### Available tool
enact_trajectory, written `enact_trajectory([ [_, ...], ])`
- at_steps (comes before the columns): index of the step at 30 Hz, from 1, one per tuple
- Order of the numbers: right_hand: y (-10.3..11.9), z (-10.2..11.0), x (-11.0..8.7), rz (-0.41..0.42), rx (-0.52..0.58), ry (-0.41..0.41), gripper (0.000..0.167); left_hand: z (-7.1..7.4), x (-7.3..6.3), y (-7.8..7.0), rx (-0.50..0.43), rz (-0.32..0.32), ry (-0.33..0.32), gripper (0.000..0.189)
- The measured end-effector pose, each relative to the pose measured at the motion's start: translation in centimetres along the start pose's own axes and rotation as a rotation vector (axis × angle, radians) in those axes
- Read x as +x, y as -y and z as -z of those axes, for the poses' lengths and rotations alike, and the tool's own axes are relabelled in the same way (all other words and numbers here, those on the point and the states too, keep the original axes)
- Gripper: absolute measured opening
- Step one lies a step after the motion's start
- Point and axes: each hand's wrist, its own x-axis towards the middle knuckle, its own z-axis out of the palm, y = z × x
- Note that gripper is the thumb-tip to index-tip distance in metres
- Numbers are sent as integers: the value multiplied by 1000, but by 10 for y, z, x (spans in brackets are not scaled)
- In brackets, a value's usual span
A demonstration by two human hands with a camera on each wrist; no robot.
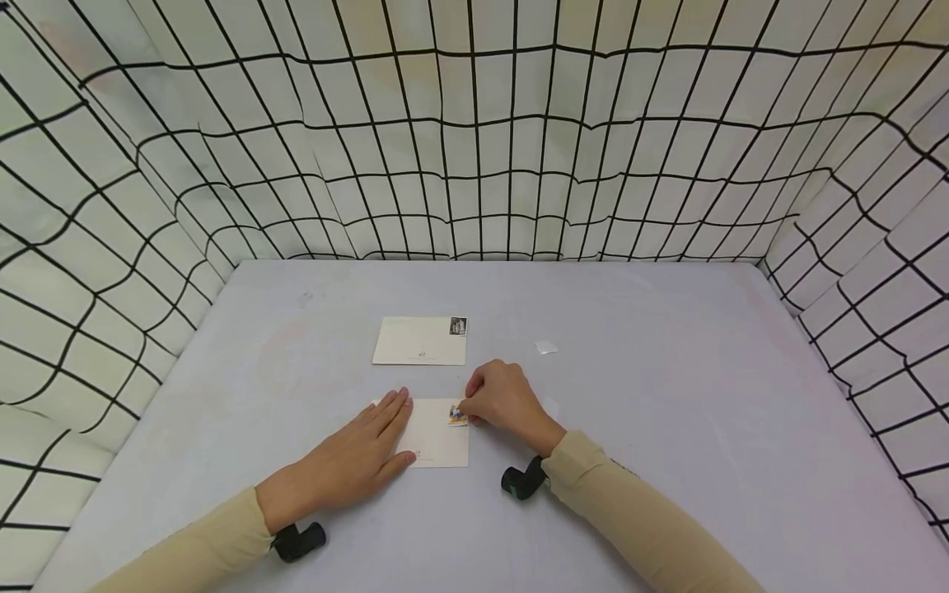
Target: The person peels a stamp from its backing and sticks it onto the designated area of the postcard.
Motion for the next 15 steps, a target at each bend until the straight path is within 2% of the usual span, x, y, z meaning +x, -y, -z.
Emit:
enact_trajectory([
  [3,-2,2,-1,18,-10,-2,9,0,0,-1,-3,5,4,70],
  [7,-6,7,-3,92,-27,-26,10,0,0,-1,-8,9,5,70],
  [12,-12,10,-8,257,-45,-4,19,0,0,-1,-5,10,4,70],
  [15,-15,9,-13,361,-105,33,29,0,-1,-1,1,10,5,70],
])
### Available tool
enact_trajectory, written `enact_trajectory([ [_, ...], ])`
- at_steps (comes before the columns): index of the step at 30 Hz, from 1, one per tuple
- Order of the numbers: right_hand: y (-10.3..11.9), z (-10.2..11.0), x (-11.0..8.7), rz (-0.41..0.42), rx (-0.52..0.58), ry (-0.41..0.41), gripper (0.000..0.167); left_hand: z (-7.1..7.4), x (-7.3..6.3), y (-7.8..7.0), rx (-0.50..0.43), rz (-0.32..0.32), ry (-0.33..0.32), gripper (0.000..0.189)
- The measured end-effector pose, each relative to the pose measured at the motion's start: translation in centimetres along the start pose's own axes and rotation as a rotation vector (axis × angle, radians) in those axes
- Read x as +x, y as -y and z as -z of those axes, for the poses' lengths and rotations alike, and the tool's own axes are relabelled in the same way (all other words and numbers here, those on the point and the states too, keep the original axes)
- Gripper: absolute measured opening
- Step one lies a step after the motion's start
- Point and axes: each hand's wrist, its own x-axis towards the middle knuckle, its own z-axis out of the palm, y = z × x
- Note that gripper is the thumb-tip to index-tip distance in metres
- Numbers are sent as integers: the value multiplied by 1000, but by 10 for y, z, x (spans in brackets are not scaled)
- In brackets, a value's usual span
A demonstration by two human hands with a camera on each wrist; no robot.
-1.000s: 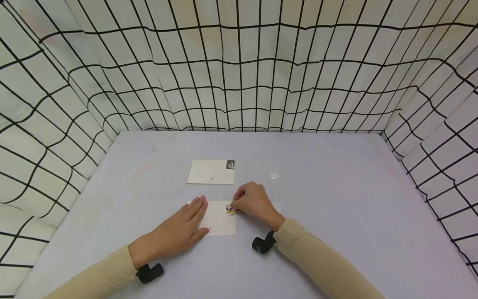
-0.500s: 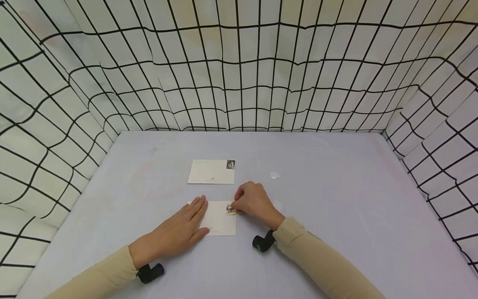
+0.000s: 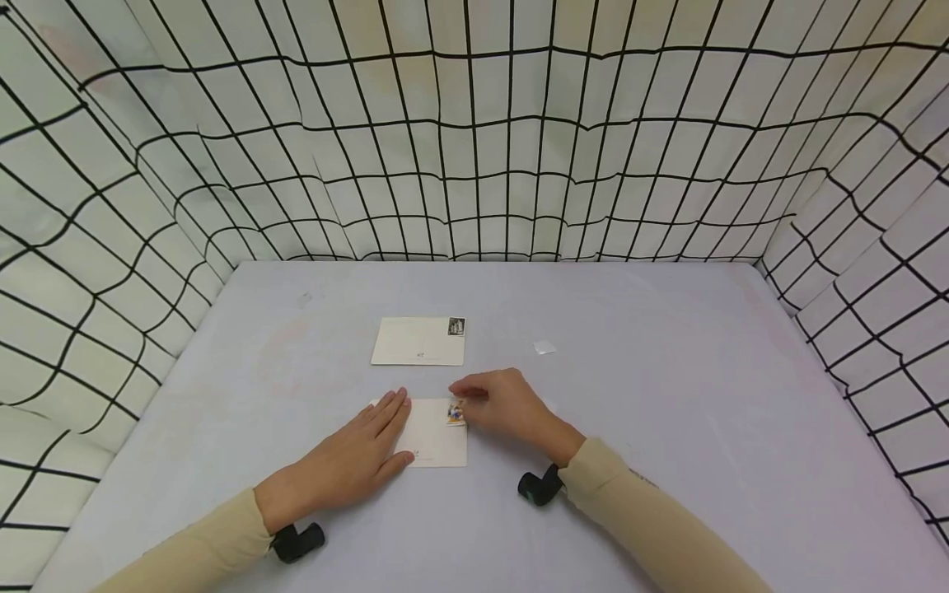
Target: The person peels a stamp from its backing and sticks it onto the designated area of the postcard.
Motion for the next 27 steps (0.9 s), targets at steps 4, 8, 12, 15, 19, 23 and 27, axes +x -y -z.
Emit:
enact_trajectory([
  [4,3,-4,-8,94,-133,55,37,0,2,-1,7,-1,2,71],
  [8,6,-8,-16,147,-240,124,43,-1,2,-1,3,7,5,71],
  [12,7,-9,-25,169,-303,216,50,-1,1,-2,-4,13,5,71],
  [15,6,-8,-30,181,-347,273,59,-1,-1,-3,-8,15,4,71],
  [19,4,-3,-34,191,-363,316,69,-1,-1,-3,3,12,-1,71],
  [23,2,2,-37,213,-378,360,78,-3,0,-3,11,2,-10,71],
  [27,1,4,-35,239,-398,391,81,-4,1,-3,9,10,-11,71],
])
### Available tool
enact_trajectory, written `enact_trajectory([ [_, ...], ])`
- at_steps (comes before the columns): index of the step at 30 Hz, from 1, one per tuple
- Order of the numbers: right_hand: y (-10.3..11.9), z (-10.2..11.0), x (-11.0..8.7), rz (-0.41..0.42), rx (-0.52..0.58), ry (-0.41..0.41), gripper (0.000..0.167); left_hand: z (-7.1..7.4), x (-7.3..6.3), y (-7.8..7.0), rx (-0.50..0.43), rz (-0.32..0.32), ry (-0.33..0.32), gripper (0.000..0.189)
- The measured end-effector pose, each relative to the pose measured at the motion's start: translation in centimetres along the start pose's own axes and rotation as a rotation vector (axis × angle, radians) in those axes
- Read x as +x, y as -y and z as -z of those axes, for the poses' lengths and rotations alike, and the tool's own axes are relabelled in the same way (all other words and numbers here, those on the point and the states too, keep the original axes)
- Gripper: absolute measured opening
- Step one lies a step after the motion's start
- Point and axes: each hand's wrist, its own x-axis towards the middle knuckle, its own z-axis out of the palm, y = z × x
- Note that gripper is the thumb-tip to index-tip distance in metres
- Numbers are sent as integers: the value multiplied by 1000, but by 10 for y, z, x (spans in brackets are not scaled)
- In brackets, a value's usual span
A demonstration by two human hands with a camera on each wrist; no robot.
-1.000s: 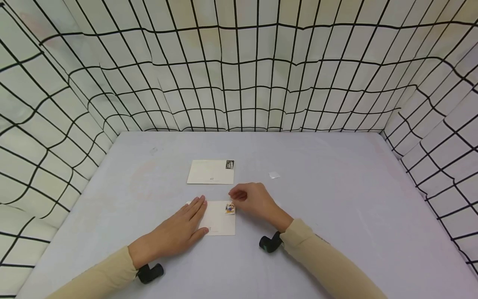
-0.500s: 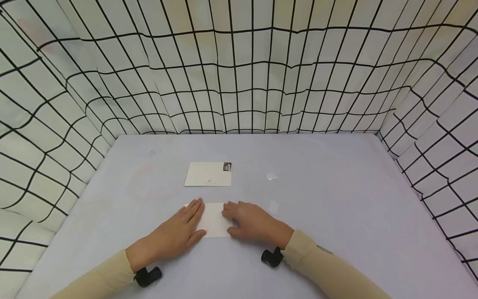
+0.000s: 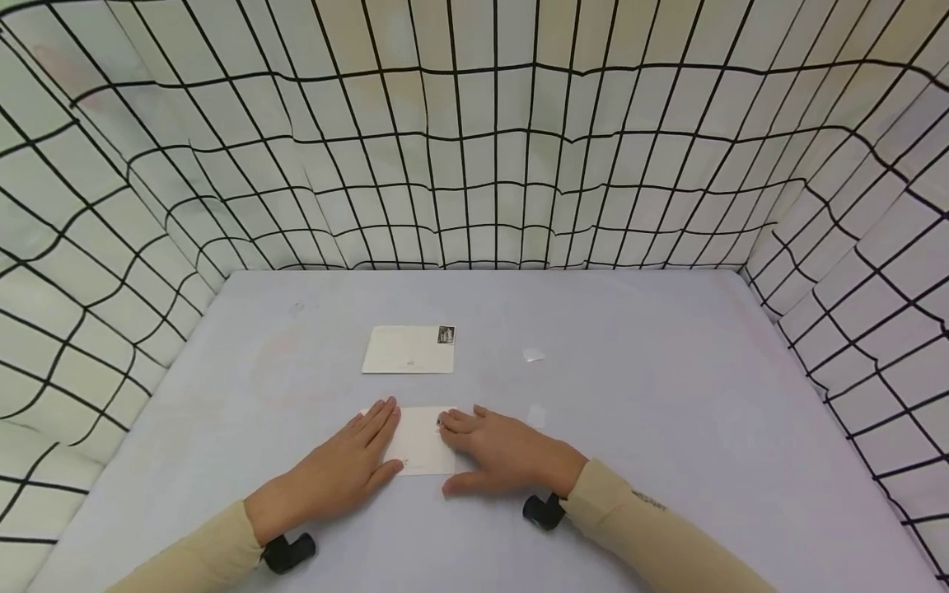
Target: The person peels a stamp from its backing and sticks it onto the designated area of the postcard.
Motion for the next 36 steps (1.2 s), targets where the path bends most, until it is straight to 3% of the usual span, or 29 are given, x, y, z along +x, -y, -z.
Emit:
enact_trajectory([
  [5,0,1,10,4,-15,-47,69,-3,2,2,-19,10,23,72],
  [9,2,0,16,-13,36,-61,68,-5,2,2,-11,16,34,73],
  [13,7,-4,16,-49,45,-23,75,-6,1,1,4,18,32,73],
  [20,12,-8,11,-46,-81,49,100,-3,-1,3,18,0,43,73],
  [24,13,-8,15,-34,-91,52,101,0,-4,7,17,2,44,73],
  [30,4,-4,15,-41,21,-33,86,1,-5,10,-24,16,57,73],
  [36,-18,13,-11,-133,92,-221,70,1,-8,14,-60,10,32,71],
])
